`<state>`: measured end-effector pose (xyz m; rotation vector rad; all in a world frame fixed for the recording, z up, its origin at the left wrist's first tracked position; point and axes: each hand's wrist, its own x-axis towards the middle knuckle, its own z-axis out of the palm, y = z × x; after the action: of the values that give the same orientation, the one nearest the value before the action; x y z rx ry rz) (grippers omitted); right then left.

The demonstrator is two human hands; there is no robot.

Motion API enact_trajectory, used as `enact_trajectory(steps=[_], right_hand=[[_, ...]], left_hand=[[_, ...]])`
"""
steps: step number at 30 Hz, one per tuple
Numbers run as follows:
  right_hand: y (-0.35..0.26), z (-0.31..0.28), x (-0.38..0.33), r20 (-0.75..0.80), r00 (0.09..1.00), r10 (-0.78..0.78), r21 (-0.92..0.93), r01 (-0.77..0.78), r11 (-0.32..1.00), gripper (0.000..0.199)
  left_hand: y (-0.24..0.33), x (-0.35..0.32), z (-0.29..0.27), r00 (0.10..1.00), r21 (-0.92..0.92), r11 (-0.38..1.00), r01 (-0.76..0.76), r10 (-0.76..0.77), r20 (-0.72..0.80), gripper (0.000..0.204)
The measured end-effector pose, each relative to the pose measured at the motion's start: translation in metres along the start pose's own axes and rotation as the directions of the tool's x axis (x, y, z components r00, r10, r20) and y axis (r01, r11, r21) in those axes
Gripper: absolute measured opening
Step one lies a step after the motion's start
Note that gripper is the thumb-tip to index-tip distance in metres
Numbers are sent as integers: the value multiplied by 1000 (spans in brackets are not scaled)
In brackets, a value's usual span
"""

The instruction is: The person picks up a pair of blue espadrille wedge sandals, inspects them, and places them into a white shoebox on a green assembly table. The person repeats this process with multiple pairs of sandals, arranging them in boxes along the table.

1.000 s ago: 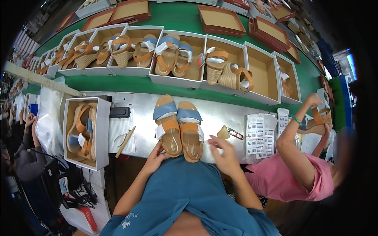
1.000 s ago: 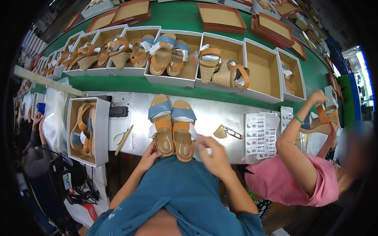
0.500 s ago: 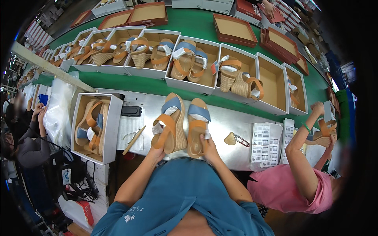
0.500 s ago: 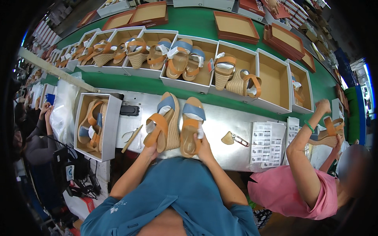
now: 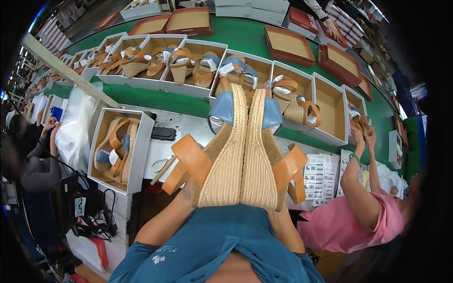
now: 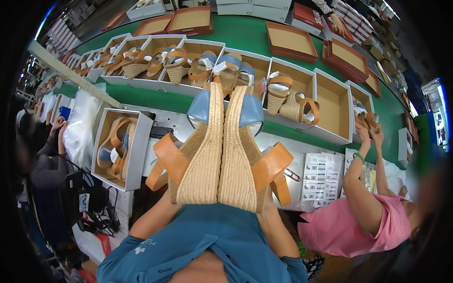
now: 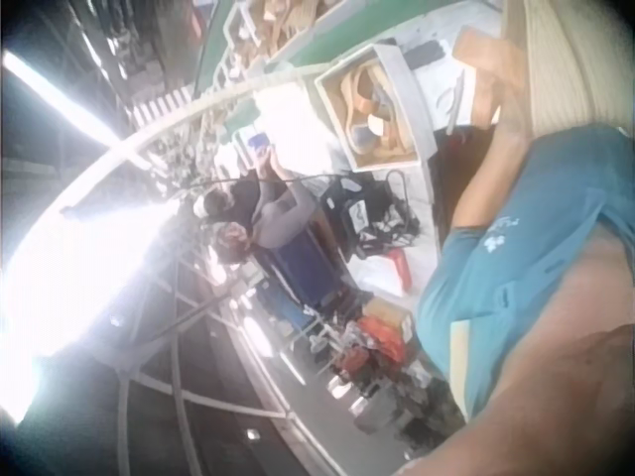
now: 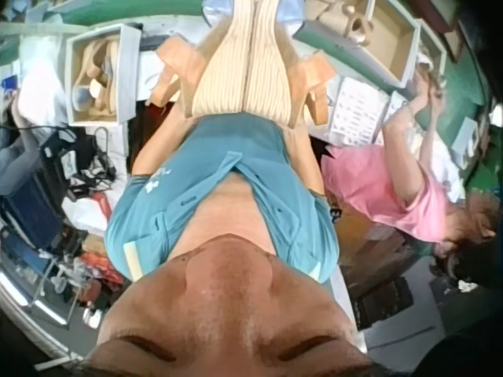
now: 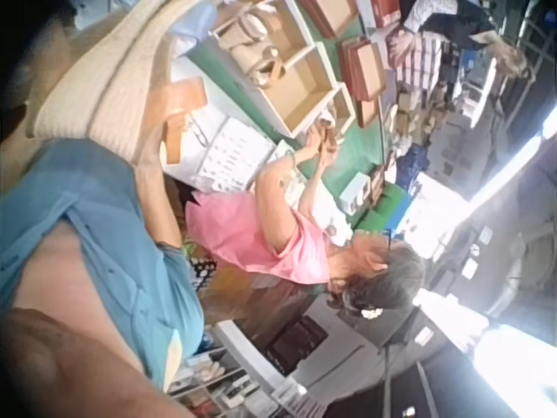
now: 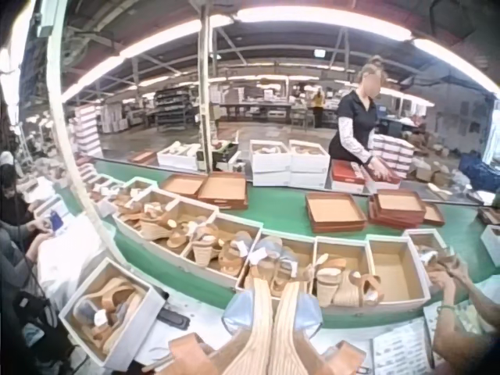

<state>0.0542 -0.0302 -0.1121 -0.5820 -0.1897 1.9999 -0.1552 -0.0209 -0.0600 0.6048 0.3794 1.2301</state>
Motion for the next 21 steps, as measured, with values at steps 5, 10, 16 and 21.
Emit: enact_trajectory(steps=[5,10,16,21], right_hand=[[-7,10,-7,97,991,-96,3,96,995,56],[3,-49,7,-82,942,-325,-743,159,650,53],[-3,-86,19,-63,998,-13,-990,-61,127,46],[-62,37,13,304,948,-91,-863,234,-448,47]], left_hand=[[6,-9,0,990,-206,972,111,-126,-63,52],[9,-13,-8,982,-581,797,166,-186,25,56],[10,-19,-18,981,-457,881,126,-180,-76,56],[19,-22,-14,982,-534,833,146,-189,-28,56]])
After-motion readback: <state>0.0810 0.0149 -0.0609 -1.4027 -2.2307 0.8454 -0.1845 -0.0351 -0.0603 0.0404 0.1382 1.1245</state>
